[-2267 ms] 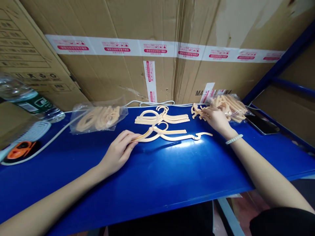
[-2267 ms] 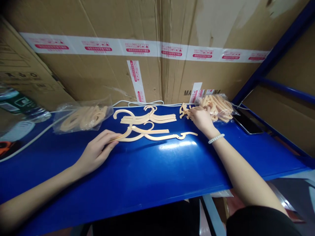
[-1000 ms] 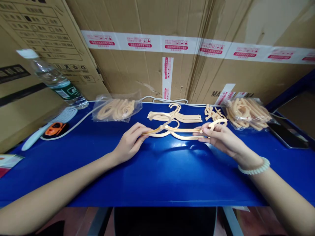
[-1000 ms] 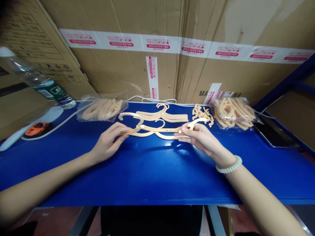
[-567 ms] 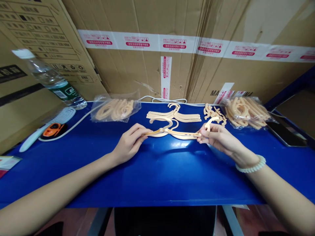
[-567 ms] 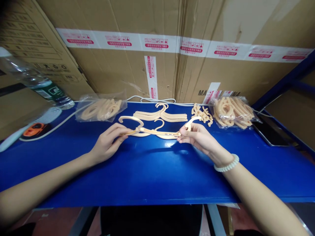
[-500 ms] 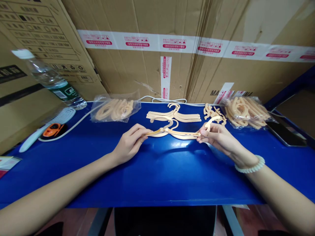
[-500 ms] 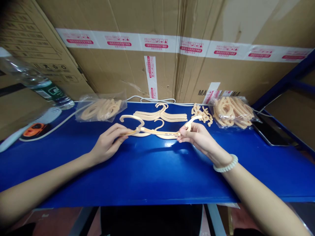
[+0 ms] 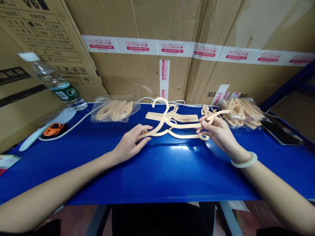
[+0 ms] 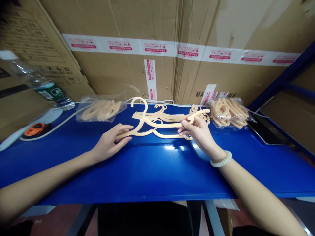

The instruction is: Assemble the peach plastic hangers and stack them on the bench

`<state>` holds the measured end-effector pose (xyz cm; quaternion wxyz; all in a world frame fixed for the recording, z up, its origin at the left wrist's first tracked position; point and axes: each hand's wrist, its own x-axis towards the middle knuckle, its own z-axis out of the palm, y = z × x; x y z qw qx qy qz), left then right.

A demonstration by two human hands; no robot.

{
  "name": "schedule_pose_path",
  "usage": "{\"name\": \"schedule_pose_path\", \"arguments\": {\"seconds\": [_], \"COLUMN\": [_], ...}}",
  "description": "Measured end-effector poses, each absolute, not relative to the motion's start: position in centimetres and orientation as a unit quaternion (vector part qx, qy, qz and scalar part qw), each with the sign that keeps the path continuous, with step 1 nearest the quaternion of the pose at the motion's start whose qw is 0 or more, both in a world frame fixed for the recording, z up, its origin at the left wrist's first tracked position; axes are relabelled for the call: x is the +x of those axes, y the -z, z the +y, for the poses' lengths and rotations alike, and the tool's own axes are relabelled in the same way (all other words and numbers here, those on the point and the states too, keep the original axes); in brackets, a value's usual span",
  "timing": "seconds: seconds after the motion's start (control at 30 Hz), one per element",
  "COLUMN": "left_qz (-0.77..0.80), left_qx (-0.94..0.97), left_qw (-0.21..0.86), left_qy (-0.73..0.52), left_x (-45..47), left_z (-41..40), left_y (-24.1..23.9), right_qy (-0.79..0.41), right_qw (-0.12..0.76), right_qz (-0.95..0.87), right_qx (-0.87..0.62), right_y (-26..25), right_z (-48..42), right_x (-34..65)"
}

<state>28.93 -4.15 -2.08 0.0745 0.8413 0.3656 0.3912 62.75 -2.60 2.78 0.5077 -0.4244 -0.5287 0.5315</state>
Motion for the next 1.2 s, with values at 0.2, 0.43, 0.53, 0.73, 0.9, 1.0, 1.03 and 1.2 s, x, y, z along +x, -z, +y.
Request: {"name": "schedule_pose_path", "arguments": {"seconds": [0.2, 0.43, 0.53, 0.73, 0.9, 1.0, 1.03, 1.2], "left_qz": [0.350, 0.289, 0.283, 0.272, 0.268, 0.270, 0.272, 0.292], "left_qx": [0.854, 0.896, 0.910, 0.927, 0.933, 0.933, 0.932, 0.927], "left_qw": [0.068, -0.023, -0.053, -0.037, -0.026, -0.025, -0.023, -0.019], "left_qy": [-0.379, -0.338, -0.298, -0.254, -0.240, -0.237, -0.236, -0.237], "left_x": [27.9, 26.6, 26.5, 26.7, 26.8, 26.9, 26.9, 26.9], "left_z": [-3.5, -2.3, -2.2, -2.2, -2.2, -2.3, -2.4, -2.7], "left_y": [1.6, 1.3, 1.3, 1.8, 2.0, 2.0, 2.0, 2.0], "right_qy": [-0.514, -0.416, -0.374, -0.279, -0.245, -0.234, -0.229, -0.211], "right_qw": [0.495, 0.355, 0.217, 0.015, -0.028, -0.028, -0.029, -0.045], "right_qz": [-0.540, -0.660, -0.737, -0.817, -0.819, -0.814, -0.813, -0.812], "right_qx": [-0.446, -0.515, -0.519, -0.504, -0.517, -0.531, -0.535, -0.542], "right_y": [-4.9, -6.4, -6.6, -6.3, -5.6, -5.3, -5.2, -5.5], "right_z": [-1.0, 0.6, 0.7, 0.9, 0.9, 0.9, 0.9, 0.3], "right_x": [65.9, 70.2, 70.8, 70.7, 70.2, 69.8, 69.8, 70.0]}}
